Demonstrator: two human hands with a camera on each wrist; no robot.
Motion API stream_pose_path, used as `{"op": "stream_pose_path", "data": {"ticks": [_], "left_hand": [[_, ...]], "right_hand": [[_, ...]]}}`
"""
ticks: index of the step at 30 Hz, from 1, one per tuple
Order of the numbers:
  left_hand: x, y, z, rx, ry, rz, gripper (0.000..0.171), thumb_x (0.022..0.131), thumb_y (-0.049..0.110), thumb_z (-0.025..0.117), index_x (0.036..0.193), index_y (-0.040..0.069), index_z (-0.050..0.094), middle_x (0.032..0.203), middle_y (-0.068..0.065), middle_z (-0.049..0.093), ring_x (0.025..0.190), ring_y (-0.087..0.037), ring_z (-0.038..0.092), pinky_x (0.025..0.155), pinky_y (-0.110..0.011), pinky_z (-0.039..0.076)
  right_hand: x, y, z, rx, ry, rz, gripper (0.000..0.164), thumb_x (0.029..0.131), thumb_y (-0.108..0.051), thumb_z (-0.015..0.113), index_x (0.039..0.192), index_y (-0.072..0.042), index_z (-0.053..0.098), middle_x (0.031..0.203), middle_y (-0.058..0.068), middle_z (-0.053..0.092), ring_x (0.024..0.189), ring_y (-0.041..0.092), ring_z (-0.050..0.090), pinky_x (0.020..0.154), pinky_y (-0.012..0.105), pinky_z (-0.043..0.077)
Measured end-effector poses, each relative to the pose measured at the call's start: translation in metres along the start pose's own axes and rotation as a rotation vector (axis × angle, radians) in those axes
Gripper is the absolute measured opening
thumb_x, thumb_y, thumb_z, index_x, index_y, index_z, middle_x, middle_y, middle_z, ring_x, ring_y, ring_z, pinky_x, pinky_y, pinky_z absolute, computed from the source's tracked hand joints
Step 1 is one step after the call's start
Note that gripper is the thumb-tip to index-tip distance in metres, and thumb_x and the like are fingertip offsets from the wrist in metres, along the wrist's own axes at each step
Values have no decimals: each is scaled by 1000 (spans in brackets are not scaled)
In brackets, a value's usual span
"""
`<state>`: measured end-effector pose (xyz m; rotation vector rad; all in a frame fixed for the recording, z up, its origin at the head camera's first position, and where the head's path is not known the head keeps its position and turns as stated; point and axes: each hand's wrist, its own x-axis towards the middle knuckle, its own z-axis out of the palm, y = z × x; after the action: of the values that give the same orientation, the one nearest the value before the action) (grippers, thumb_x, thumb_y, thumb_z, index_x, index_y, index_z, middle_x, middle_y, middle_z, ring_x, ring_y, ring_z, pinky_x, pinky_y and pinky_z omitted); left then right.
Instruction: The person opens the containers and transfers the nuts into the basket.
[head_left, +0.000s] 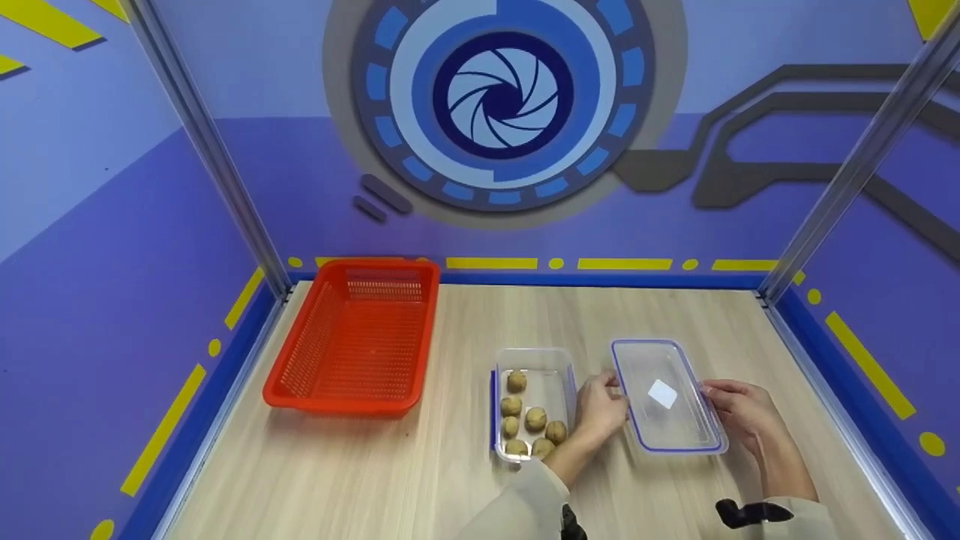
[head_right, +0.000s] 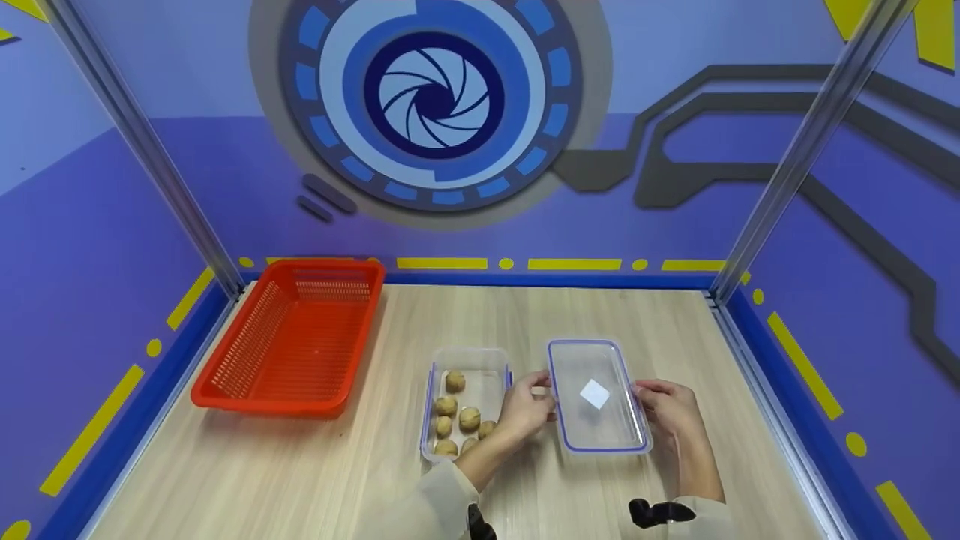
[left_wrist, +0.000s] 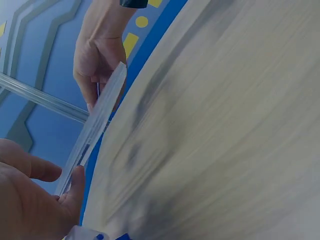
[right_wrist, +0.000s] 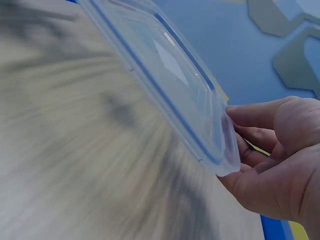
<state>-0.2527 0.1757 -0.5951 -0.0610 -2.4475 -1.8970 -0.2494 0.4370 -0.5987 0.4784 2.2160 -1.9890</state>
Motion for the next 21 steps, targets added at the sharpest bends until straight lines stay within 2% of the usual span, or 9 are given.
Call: {"op": "stream_pose_path", "data": {"ticks": [2,5,7,14,17,21], "left_hand": [[-1,-1,5,81,16,11,40,80,-8,70,120,-3,74,100,-3,69,92,-13,66,84,-26,56],[-3,-3,13,163,28,14,32,80,-4,70,112,-1,74,94,-2,64,89,-16,63,86,-32,55],[-4,-7,19,185,36,7,28,81,-2,69,108,-1,73,93,-4,62,88,-20,62,86,-35,55],[-6,-27,35,190,88,-36,32,83,-5,64,113,-8,73,97,-15,66,100,-34,67,95,-44,55],[-10,-32,36,215,97,1,35,80,-7,63,114,-10,72,96,-15,64,99,-33,66,96,-43,55],[-14,-30,35,332,64,71,47,73,-10,67,120,-11,71,97,-10,59,96,-26,62,95,-37,54]], "right_hand": [[0,3,-2,-38,1,1,32,103,-8,69,128,12,66,102,1,75,91,11,69,80,24,60],[1,5,-4,-109,17,-5,32,102,-7,69,125,15,66,100,3,75,88,12,69,76,25,61],[2,4,-4,-170,32,-15,32,102,-7,70,124,15,66,98,3,74,86,11,69,74,25,60],[8,3,1,-314,46,-26,30,103,-4,63,124,17,65,99,8,73,85,15,67,70,27,59],[8,8,2,-334,32,-22,29,101,-1,62,122,20,64,98,10,73,85,15,66,69,27,59],[7,16,1,-317,29,-3,27,100,2,61,120,22,63,99,11,72,86,16,65,70,27,60]]}}
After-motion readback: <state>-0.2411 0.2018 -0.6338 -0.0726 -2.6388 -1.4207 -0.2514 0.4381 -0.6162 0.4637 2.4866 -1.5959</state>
